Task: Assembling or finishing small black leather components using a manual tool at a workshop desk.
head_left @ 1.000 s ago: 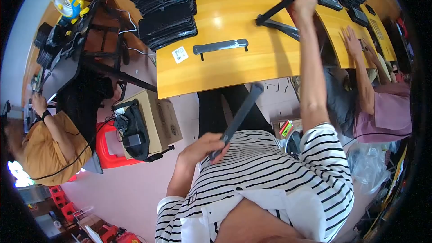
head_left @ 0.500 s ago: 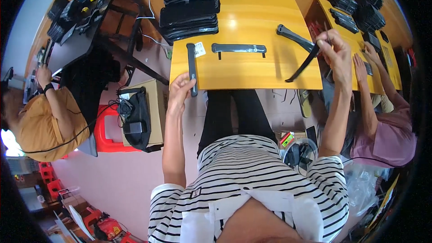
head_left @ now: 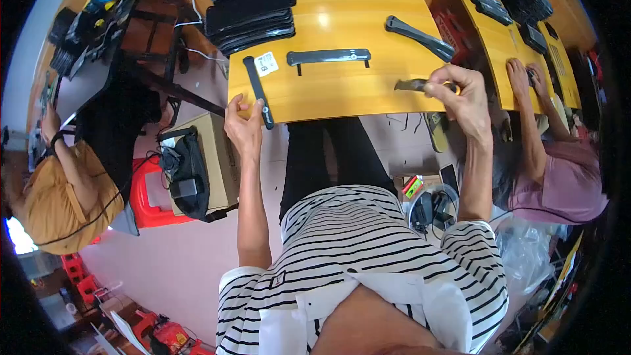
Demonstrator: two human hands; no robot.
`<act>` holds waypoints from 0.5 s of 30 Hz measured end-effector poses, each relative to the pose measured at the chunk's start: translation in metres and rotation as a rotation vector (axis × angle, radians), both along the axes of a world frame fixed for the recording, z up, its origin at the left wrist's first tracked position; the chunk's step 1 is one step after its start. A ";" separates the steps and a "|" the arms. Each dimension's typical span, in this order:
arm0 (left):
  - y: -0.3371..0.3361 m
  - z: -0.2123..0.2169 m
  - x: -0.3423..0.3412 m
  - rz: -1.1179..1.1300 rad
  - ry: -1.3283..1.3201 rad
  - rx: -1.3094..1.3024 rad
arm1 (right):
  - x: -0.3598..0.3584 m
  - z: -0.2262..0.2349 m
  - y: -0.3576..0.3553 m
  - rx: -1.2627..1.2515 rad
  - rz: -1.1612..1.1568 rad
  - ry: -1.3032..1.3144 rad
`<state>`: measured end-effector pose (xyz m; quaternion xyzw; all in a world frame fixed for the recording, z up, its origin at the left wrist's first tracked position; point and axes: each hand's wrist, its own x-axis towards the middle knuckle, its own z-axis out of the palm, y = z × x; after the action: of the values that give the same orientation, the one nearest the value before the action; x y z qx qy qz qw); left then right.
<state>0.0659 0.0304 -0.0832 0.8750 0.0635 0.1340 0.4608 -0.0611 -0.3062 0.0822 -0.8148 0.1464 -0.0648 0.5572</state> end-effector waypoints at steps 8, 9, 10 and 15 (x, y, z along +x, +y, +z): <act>-0.097 0.103 -0.061 -1.259 0.432 -0.811 | 0.017 -0.009 0.044 -0.046 0.682 -0.266; -0.093 0.097 -0.059 -1.256 0.431 -0.813 | 0.018 -0.009 0.043 -0.018 0.656 -0.201; -0.086 0.090 -0.054 -1.220 0.579 -0.654 | 0.020 -0.010 0.040 0.010 0.624 -0.132; -0.054 0.085 -0.042 -1.096 0.764 -0.380 | 0.015 -0.047 0.017 -0.040 0.472 0.119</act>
<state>0.0235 -0.0240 0.0017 0.6707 -0.2075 -0.4490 0.5527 -0.0458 -0.2897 0.0350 -0.8398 -0.0167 0.1124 0.5309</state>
